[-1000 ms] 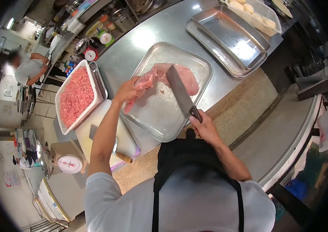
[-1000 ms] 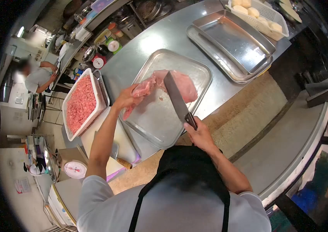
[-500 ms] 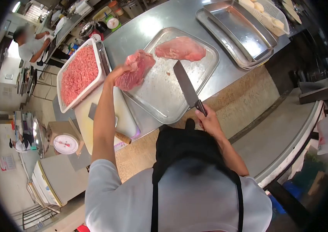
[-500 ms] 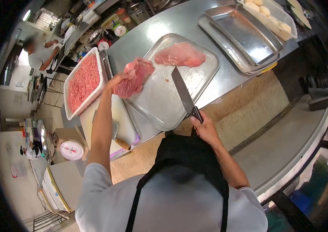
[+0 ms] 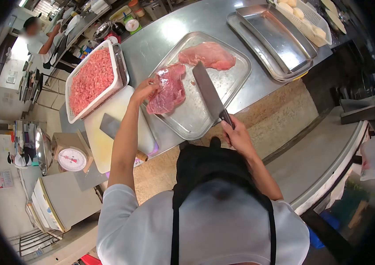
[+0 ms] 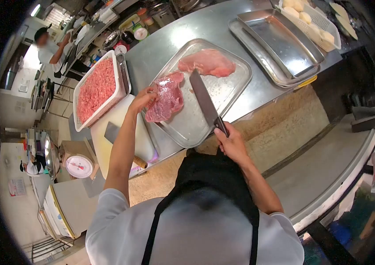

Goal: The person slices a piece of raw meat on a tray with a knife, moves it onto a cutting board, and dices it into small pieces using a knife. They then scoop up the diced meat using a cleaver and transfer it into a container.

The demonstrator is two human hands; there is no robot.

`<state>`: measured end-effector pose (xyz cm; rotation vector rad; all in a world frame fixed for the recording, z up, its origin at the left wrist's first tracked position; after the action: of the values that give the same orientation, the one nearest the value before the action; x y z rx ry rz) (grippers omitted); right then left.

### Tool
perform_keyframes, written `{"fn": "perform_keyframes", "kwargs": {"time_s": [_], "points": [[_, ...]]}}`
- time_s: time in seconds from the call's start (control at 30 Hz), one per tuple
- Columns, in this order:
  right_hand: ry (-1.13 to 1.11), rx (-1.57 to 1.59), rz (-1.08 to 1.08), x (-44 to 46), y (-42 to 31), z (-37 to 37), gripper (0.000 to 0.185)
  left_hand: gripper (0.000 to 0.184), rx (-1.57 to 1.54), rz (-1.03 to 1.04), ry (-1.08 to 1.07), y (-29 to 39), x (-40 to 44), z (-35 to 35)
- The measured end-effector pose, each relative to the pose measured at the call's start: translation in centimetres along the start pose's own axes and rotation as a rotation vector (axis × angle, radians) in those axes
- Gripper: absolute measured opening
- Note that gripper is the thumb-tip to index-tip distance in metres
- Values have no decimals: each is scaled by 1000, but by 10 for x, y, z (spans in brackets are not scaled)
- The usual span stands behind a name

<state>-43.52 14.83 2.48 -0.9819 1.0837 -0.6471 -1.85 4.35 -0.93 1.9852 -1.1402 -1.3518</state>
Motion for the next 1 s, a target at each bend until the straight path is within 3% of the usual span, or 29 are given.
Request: {"fn": "perform_keyframes", "kwargs": {"time_s": [0.17, 0.27, 0.43, 0.47, 0.53, 0.6, 0.67, 0.83, 1.0], "points": [[-19, 186, -104, 22, -18, 36, 22, 57, 43, -17, 7, 4, 0, -1], [-112, 125, 37, 50, 3, 24, 21, 61, 29, 5, -4, -1, 5, 2], [-3, 186, 69, 25, 12, 9, 18, 70, 16, -13, 110, 19, -21, 9], [29, 195, 52, 17, 8, 4, 18, 74, 94, 87, 147, -4, 6, 4], [88, 205, 38, 10, 8, -10, 19, 69, 465, 457, 512, -6, 30, 5], [98, 85, 8, 9, 13, -22, 20, 66, 596, 640, 594, 9, 38, 8], [94, -104, 4, 10, 13, -32, 31, 66, 474, 628, 400, 73, 15, 28], [155, -462, -345, 36, -22, -19, 43, 48, 423, 409, 471, 59, 62, 49], [102, -678, -371, 80, -47, -14, 39, 46, 533, 306, 621, 37, 75, 60]]}}
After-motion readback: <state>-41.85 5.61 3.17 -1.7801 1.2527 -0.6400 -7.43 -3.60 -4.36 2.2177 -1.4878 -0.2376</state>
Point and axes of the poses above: each hand's wrist, its own x-axis towards the middle knuckle, its own z-axis out of the palm, y = z × x, the point moved 2 cm from there along x, towards the middle knuckle
